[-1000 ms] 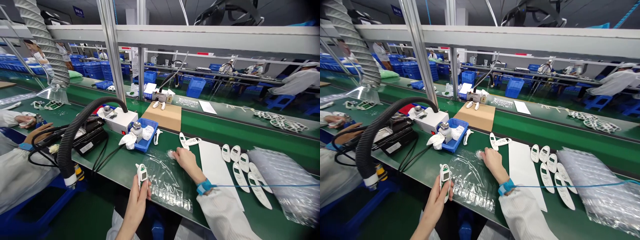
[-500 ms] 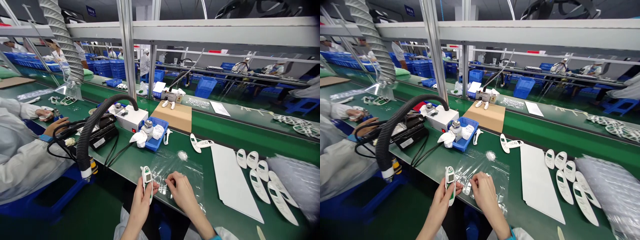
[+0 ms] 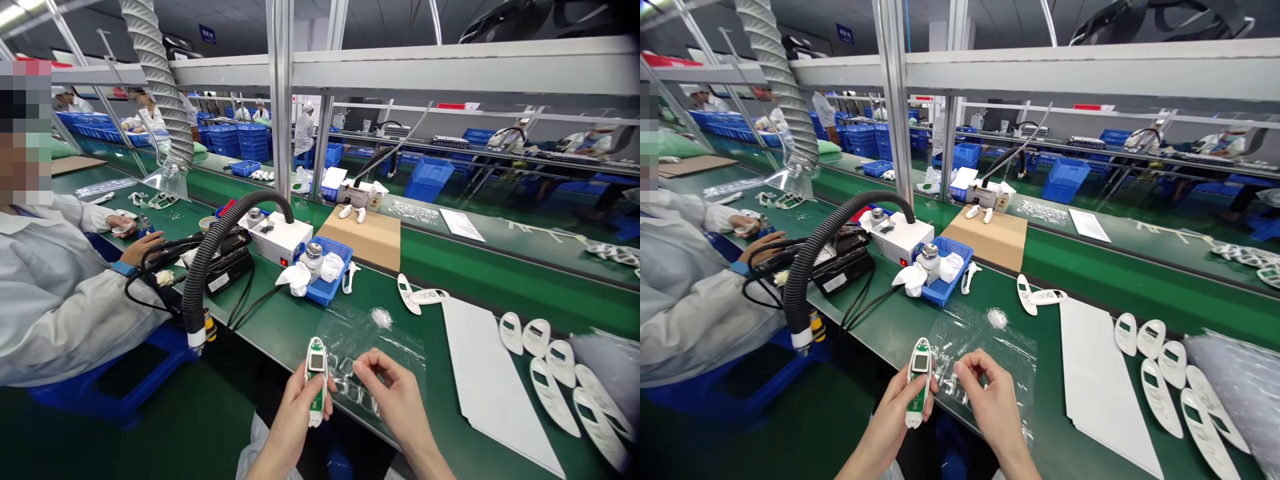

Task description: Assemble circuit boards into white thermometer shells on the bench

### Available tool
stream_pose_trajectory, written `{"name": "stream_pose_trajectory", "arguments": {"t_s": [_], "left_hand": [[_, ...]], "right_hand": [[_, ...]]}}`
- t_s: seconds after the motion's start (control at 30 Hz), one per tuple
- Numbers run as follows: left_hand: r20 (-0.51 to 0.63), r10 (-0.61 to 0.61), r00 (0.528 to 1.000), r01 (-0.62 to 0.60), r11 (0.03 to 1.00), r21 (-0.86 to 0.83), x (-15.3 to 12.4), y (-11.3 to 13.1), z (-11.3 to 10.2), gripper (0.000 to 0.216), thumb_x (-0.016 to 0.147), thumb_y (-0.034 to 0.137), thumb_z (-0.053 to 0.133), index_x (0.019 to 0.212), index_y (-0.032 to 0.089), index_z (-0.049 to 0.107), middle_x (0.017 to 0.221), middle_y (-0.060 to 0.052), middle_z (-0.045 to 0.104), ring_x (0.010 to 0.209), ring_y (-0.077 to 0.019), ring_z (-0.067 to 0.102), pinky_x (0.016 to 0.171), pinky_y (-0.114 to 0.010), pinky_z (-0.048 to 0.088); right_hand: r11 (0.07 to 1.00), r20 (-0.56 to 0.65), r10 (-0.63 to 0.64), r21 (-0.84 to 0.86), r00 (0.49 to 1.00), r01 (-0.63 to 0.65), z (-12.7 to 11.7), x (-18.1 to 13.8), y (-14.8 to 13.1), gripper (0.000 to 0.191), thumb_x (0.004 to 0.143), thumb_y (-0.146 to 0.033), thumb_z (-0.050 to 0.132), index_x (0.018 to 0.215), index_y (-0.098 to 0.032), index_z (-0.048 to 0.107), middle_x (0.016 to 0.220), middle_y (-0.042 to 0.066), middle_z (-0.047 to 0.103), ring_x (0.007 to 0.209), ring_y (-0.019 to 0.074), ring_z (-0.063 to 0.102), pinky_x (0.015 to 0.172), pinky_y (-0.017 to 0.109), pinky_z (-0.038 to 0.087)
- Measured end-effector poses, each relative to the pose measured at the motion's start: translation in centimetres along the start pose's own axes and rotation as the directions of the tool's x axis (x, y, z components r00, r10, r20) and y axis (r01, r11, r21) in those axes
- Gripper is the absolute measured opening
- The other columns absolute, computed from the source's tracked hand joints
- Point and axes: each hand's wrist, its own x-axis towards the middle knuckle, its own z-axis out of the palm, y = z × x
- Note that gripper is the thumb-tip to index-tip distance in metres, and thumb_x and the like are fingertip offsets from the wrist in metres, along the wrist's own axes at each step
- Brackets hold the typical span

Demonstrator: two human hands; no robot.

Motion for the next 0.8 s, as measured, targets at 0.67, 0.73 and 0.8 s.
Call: {"name": "stream_pose_trajectory", "arguments": {"t_s": [0.67, 0.73, 0.8], "left_hand": [[-0.049, -0.051, 0.997, 0.050, 0.998, -0.035, -0.2, -1.4, 0.9, 0.042, 0.069, 0.049, 0.071, 0.095, 0.018, 0.059, 0.072, -0.002, 0.064, 0.051, -0.0103, 0.051, 0.050, -0.025, 0.040], [-0.055, -0.071, 0.996, 0.067, 0.995, -0.070, -0.2, -1.6, 0.7, 0.049, 0.064, 0.052, 0.074, 0.095, 0.018, 0.060, 0.068, -0.002, 0.064, 0.048, -0.0117, 0.051, 0.048, -0.026, 0.040], [-0.075, -0.084, 0.994, 0.077, 0.992, -0.098, -0.2, -1.7, 0.5, 0.053, 0.060, 0.054, 0.077, 0.095, 0.018, 0.061, 0.065, -0.002, 0.064, 0.046, -0.0121, 0.051, 0.046, -0.026, 0.039]], "right_hand": [[0.732, -0.020, -0.069, -0.680, 0.997, 0.037, -7.4, 6.9, 5.9, 0.022, 0.087, -0.029, 0.048, 0.078, -0.020, 0.066, 0.076, 0.002, 0.067, 0.070, 0.0168, 0.061, 0.064, 0.025, 0.043], [0.631, -0.059, -0.140, -0.774, 0.988, 0.044, -10.0, 9.0, 6.1, 0.024, 0.089, -0.019, 0.043, 0.096, -0.017, 0.066, 0.095, 0.007, 0.068, 0.085, 0.0184, 0.062, 0.074, 0.027, 0.044], [0.568, -0.121, -0.164, -0.823, 0.979, -0.007, -12.7, 11.3, 6.5, 0.035, 0.083, -0.004, 0.042, 0.111, -0.011, 0.062, 0.115, 0.016, 0.062, 0.099, 0.0240, 0.058, 0.082, 0.033, 0.042]]}}
